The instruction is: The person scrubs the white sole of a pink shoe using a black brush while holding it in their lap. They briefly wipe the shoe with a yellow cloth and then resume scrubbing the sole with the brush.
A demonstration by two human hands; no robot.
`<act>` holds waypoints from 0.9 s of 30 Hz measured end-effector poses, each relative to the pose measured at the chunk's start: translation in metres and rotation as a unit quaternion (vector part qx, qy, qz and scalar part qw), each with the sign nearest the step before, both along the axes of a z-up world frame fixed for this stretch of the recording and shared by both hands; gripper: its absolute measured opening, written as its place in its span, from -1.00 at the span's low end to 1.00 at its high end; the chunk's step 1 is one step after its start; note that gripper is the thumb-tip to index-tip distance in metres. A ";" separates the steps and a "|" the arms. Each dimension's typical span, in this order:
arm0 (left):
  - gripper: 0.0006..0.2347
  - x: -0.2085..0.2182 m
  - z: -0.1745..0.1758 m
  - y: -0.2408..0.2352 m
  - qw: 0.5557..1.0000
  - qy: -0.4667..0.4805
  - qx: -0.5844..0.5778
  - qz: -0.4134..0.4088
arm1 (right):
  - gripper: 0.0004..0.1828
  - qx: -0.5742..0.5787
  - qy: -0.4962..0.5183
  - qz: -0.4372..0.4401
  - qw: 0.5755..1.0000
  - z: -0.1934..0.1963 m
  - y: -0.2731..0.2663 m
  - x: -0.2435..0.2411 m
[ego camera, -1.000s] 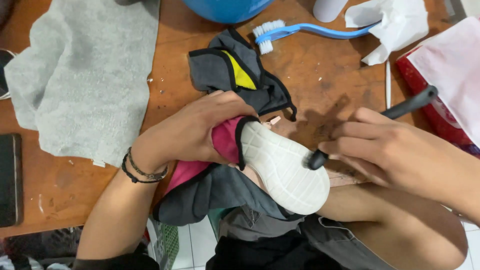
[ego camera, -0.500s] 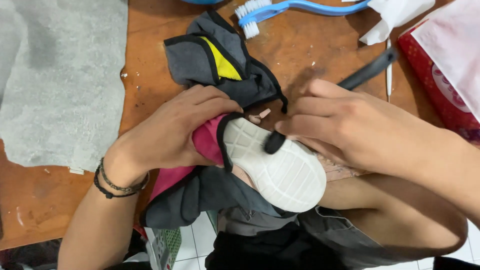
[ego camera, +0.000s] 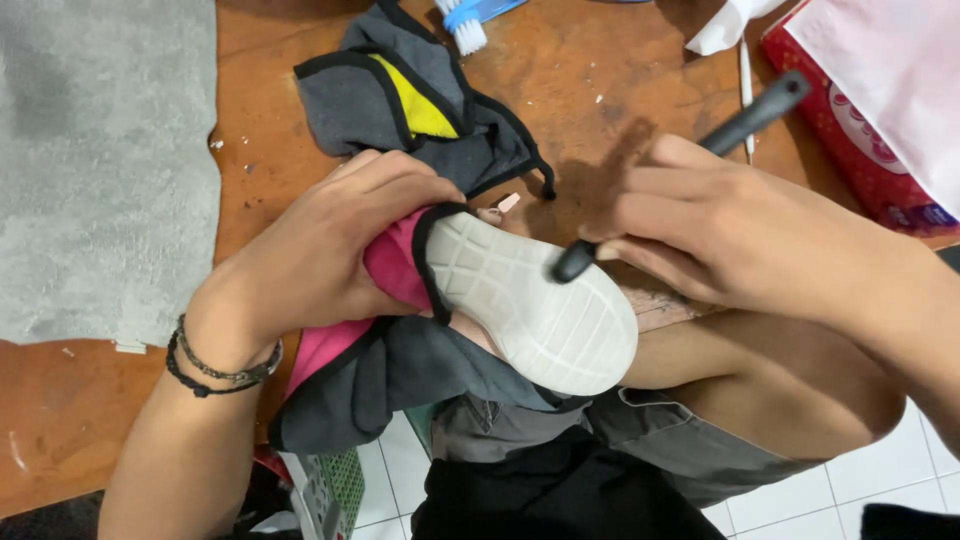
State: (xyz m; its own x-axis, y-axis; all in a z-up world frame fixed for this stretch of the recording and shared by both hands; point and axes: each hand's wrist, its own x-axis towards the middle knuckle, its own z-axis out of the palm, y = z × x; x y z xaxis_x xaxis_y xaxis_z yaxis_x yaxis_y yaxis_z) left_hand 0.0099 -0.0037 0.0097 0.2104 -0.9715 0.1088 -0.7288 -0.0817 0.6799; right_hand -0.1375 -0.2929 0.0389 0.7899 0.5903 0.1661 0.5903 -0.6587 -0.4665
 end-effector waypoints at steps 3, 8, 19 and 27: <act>-0.45 0.000 -0.001 -0.001 1.000 -0.003 0.015 0.002 | -0.82 -0.003 -0.027 0.004 1.000 -0.001 0.011 0.018; -0.43 0.001 -0.003 -0.003 1.000 0.001 0.028 0.002 | -0.83 0.013 -0.018 0.003 1.000 -0.002 0.008 0.008; -0.44 0.000 -0.003 0.000 1.000 0.000 0.008 -0.007 | -0.67 -0.055 0.008 -0.052 0.997 -0.019 -0.021 -0.060; -0.47 -0.004 0.001 -0.001 1.000 -0.013 -0.006 -0.007 | -0.88 -0.056 -0.116 -0.051 0.990 -0.006 0.010 -0.014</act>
State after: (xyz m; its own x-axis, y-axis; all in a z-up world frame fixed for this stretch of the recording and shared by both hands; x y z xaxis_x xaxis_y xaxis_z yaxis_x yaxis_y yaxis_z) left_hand 0.0057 -0.0049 0.0112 0.1932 -0.9731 0.1254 -0.7469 -0.0630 0.6620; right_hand -0.1513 -0.2828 0.0325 0.7943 0.5348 0.2881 0.6012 -0.7602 -0.2463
